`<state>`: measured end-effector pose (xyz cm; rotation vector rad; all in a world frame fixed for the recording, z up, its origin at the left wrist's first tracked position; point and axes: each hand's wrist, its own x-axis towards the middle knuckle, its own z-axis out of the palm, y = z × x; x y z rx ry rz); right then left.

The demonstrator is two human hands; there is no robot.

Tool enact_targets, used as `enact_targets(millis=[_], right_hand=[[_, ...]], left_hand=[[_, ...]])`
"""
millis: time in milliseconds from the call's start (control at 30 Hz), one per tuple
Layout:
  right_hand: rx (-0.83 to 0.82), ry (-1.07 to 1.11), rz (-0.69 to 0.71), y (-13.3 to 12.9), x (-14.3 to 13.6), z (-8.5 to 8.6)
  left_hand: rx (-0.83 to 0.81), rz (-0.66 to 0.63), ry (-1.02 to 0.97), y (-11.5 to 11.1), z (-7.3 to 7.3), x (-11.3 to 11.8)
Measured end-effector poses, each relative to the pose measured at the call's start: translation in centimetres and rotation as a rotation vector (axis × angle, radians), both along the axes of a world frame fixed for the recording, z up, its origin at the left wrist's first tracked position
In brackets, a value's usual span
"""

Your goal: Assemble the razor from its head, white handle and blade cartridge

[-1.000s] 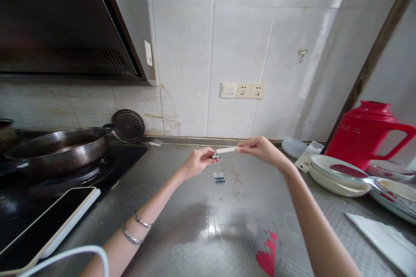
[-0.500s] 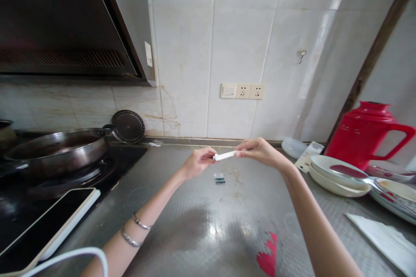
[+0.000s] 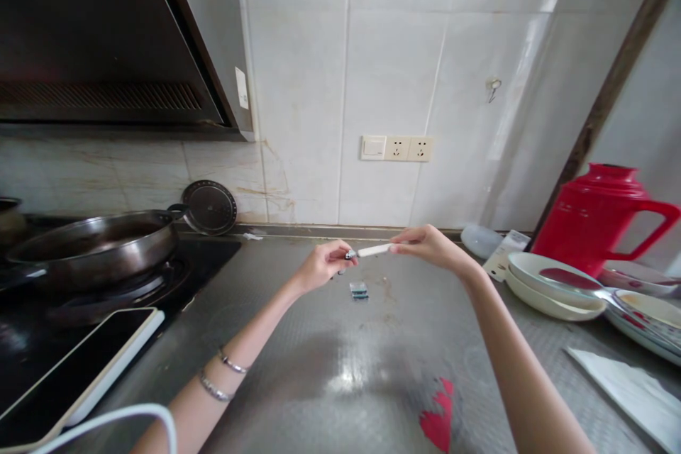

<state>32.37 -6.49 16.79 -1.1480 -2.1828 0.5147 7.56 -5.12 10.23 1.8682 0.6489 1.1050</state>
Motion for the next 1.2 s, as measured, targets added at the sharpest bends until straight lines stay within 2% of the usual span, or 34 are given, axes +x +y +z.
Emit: enact_targets(millis=[200, 400, 500, 633, 733, 833, 1000, 1200], right_hand=[[0.015, 0.005, 0.079, 0.0, -0.4, 0.0], [-0.012, 0.027, -0.010, 1.1, 1.4, -0.8], [-0.027, 0.037, 0.017, 1.3, 1.8, -0.9], [-0.007, 0.080, 0.073, 0.7, -0.1, -0.6], [-0.048, 0.190, 0.117, 0.2, -2.2, -0.9], [-0.115, 0.339, 0.102, -0.1, -4.5, -1.9], [-0.183, 0.547, -0.114, -0.3, -7.5, -4.9], [-0.335, 0.639, -0.106, -2.6, -9.8, -7.9]], left_hand=[[-0.018, -0.018, -0.005, -0.1, 0.1, 0.0], [-0.048, -0.062, -0.045, -0.4, 0.3, 0.1], [-0.052, -0.016, -0.094, 0.0, 0.0, 0.0], [-0.075, 0.018, -0.118, 0.8, -1.0, -0.1], [-0.094, 0.063, -0.142, 1.4, -1.8, 0.1], [-0.103, 0.147, -0.201, 1.8, -2.5, 0.4], [-0.135, 0.176, -0.286, 2.3, -3.0, 0.4], [-0.120, 0.173, -0.273, 2.7, -3.5, 0.3]])
